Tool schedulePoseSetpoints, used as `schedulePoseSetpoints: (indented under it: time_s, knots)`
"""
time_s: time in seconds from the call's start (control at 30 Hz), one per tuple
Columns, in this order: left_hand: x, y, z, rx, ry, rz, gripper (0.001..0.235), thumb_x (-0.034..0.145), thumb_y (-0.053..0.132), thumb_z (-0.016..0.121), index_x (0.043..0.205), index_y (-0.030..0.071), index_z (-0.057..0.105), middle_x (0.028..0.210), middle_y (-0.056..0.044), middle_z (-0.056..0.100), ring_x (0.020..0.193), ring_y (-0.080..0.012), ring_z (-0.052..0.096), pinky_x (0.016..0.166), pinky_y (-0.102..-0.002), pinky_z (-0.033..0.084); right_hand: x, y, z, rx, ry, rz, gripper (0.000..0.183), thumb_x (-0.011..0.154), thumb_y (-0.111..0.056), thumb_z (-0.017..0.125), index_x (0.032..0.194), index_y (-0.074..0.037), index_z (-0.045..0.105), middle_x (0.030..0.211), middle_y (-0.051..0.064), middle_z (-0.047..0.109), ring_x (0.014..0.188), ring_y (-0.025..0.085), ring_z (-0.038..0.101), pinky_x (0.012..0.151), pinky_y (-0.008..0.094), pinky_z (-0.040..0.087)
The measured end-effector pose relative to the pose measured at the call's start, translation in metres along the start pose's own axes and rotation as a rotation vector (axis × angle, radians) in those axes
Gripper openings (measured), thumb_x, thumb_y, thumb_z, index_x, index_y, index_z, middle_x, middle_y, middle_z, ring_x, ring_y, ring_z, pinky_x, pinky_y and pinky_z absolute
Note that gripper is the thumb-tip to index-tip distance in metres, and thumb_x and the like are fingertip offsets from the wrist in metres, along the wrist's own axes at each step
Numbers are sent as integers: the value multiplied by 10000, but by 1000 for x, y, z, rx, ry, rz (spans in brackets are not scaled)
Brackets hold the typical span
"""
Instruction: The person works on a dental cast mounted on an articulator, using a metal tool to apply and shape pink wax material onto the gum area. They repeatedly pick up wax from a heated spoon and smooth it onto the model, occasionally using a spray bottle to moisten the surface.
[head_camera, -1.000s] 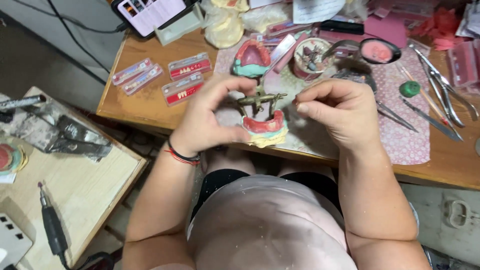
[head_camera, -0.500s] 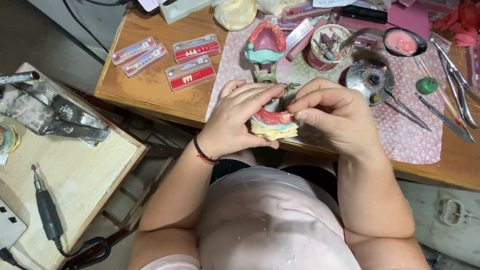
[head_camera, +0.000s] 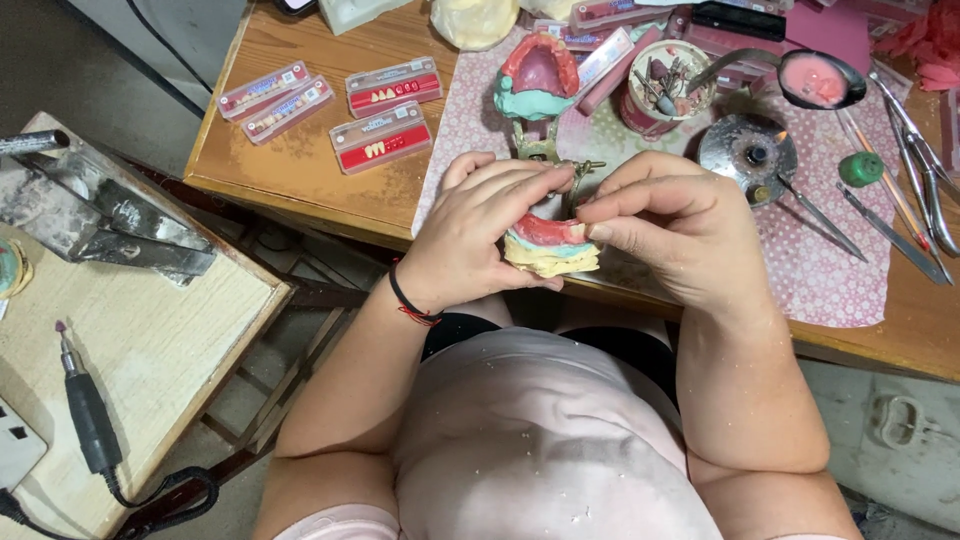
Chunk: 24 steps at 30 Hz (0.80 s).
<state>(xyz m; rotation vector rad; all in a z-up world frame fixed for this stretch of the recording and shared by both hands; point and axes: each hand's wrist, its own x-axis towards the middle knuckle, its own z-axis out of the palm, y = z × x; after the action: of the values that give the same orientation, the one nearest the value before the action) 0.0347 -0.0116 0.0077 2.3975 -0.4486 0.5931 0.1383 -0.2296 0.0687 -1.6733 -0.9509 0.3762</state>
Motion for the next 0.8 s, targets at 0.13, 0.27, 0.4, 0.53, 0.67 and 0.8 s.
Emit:
schedulePoseSetpoints:
  time_s: [0.13,0.27,0.4,0.53,0.67,0.8]
  knots:
    - [0,0,-1,-2,13,12,939,837,722,738,1507,114,489,1457,-77,663,1364,-273,629,1145,-434,336,-1,6,-1,77,17,23,211,867,-50,814,1072,-32,768,1043,91,691,977,157,671,902,236,574]
    - [0,-1,-1,-11,-3,-1,934,825,700,777,1500,119,497,1470,-62,654,1372,-272,619,1141,-441,328,-3,10,-4,131,81,81,146,917,-35,773,1059,-6,754,1050,101,683,863,156,665,797,224,574]
    - [1,0,-2,-19,-4,-10,917,824,703,762,1483,113,517,1442,-74,668,1357,-275,618,1139,-430,320,-4,7,-1,7,30,2,102,939,-66,771,1039,-47,765,1037,82,690,966,160,655,902,258,537]
    - [2,2,-3,-12,-2,-16,892,835,706,740,1469,114,531,1426,-74,674,1351,-274,616,1131,-430,321,-6,1,2,-33,30,-4,91,951,-86,768,1039,-63,767,1050,72,690,984,160,651,918,273,532]
    - [2,2,-2,-12,-8,-15,894,831,693,765,1472,117,528,1439,-72,666,1360,-270,610,1101,-415,332,-9,-8,7,-104,46,-27,95,990,-124,722,1052,-59,754,1049,81,687,990,170,648,930,286,510]
    - [2,3,-3,-11,-12,-21,856,849,671,759,1464,119,534,1419,-80,675,1348,-276,610,1086,-419,329,-10,-17,11,-165,83,-17,111,1007,-160,706,1027,-62,755,1027,76,699,957,165,644,877,279,507]
